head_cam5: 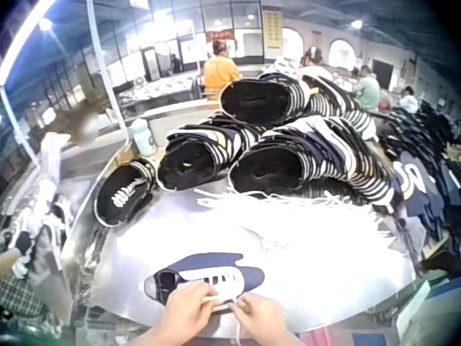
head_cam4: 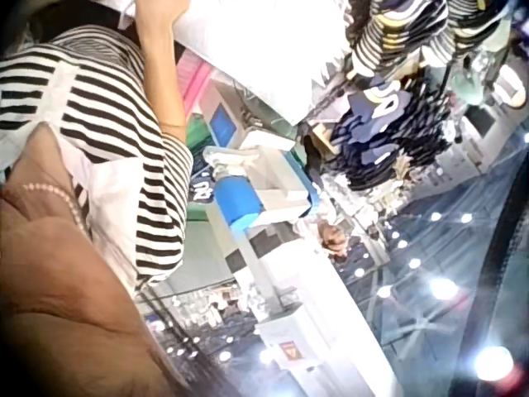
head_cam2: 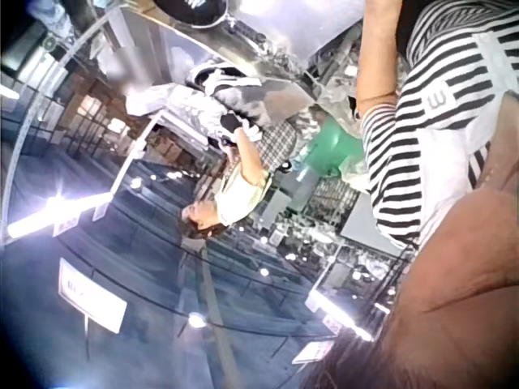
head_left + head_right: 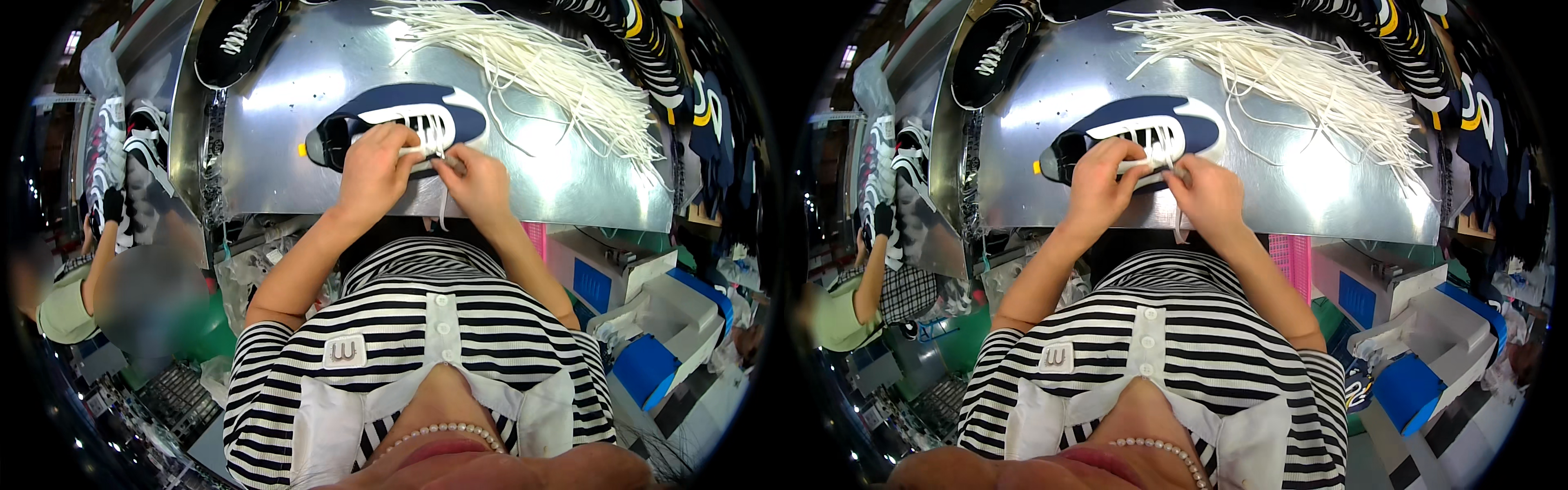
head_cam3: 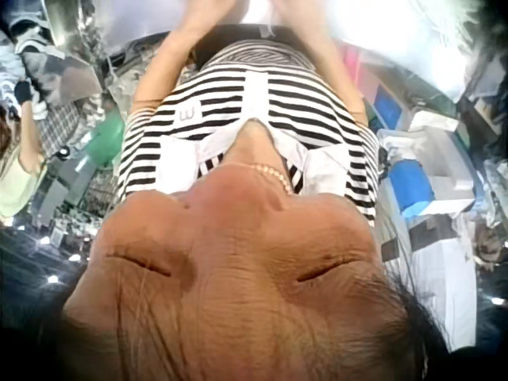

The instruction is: The person threads a white shoelace through the eyelets of a blue and white shoe, pulling it through and adjusting the tension before placing the shoe onto a stack.

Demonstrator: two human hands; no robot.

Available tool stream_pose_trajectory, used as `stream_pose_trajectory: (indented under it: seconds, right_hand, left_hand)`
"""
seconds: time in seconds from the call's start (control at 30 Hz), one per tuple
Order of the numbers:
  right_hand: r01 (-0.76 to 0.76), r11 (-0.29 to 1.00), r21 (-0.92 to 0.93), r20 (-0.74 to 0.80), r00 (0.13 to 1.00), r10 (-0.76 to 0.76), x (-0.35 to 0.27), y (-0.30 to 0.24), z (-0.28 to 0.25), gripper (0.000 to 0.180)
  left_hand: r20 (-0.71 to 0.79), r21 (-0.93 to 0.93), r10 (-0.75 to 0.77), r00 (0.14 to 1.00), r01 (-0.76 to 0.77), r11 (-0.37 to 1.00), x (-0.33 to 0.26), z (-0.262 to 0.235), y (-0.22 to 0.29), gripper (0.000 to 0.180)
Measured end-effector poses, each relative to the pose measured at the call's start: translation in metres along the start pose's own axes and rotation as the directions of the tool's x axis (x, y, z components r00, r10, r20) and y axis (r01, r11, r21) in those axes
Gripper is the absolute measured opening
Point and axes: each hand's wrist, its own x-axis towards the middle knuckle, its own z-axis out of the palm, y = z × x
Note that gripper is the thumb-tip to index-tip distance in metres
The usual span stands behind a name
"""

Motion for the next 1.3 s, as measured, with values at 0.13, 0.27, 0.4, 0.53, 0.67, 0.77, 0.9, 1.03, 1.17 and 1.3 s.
stream_pose_trajectory:
  seconds: [0.13,0.27,0.4,0.53,0.67,0.77,0.9,1.03,1.17,1.3]
  right_hand:
    - [0.26,0.965,0.035,-0.075,0.964,-0.257,0.002,-0.035,-0.034,0.014]
    - [0.513,0.858,0.028,0.294,0.816,-0.497,-0.041,-0.021,-0.031,0.012]
    - [-0.089,0.919,0.384,0.277,0.961,-0.022,-0.033,-0.029,-0.041,0.018]
    - [-0.218,0.759,0.614,0.18,0.974,0.134,0.021,-0.024,-0.019,0.025]
    - [-0.349,0.6,0.72,0.359,0.927,0.109,0.024,-0.021,-0.022,0.021]
    - [-0.287,0.733,0.617,0.502,0.861,-0.085,-0.004,-0.026,-0.032,0.014]
    - [0.053,0.752,0.657,0.353,0.86,-0.369,-0.024,-0.014,-0.018,0.01]
    - [-0.17,0.823,0.543,0.244,0.969,0.039,0.015,-0.024,-0.022,0.014]
    - [0.027,0.863,0.505,0.016,0.999,-0.041,0.039,-0.011,-0.009,0.013]
    - [0.066,0.888,0.455,-0.036,0.998,-0.055,0.04,-0.005,-0.001,0.013]
  left_hand:
    - [-0.066,0.046,-0.002,0.998,0.005,0.999,0.005,-0.01,0.0,0.02]
    - [-0.163,0.055,0.005,0.987,0.005,0.998,0.017,-0.016,-0.017,0.018]
    - [-0.204,0.062,0.047,0.978,-0.035,0.997,0.016,-0.021,-0.009,0.016]
    - [-0.18,-0.02,0.108,0.978,-0.114,0.993,0.004,-0.023,0.013,0.018]
    - [-0.176,0.019,0.179,0.968,-0.179,0.984,0.012,-0.031,0.019,0.018]
    - [-0.165,0.048,0.195,0.967,-0.19,0.981,0.015,-0.042,0.018,0.019]
    - [0.007,0.1,0.123,0.992,-0.123,0.987,0.014,-0.039,-0.001,0.019]
    - [0.231,0.192,-0.043,0.972,-0.002,0.981,0.003,-0.011,-0.019,0.02]
    - [0.304,0.105,-0.106,0.947,0.078,0.991,0.011,-0.013,-0.019,0.018]
    - [0.343,0.022,-0.127,0.931,0.127,0.992,0.017,-0.019,-0.02,0.025]
